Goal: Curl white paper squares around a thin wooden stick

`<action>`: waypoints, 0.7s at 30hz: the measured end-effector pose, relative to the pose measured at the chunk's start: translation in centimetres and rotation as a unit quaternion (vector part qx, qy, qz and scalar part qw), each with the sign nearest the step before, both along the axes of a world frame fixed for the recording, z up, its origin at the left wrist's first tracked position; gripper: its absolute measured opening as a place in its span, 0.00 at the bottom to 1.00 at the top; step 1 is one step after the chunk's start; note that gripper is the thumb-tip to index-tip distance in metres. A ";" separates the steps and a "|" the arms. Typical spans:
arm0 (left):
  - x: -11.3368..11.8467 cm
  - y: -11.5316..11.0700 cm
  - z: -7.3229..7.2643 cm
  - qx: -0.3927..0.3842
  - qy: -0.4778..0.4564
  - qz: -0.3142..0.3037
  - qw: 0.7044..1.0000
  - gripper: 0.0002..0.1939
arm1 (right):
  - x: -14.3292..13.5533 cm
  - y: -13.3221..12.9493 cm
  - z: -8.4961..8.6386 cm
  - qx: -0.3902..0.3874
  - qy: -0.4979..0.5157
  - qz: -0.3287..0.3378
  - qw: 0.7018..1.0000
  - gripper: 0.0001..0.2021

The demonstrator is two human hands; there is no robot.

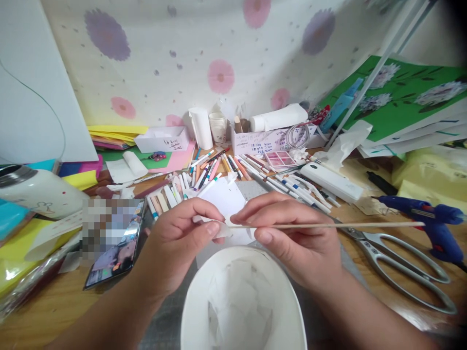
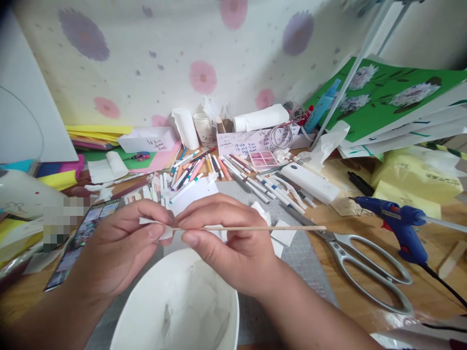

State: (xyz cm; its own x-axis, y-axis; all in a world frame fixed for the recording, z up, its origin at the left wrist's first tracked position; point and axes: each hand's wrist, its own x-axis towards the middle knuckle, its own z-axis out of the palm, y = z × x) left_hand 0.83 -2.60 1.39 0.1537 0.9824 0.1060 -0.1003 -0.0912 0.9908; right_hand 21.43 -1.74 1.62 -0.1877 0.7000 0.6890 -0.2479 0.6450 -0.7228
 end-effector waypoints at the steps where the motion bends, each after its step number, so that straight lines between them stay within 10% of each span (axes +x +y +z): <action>1: 0.0 0.0 0.1 -0.004 0.002 0.005 1.000 0.07 | 0.0 0.0 0.0 0.002 -0.002 -0.001 1.000 0.05; 21: 0.2 -0.5 1.3 0.184 0.275 0.035 0.943 0.06 | 0.0 -0.3 -0.1 -0.008 -0.005 -0.001 1.000 0.06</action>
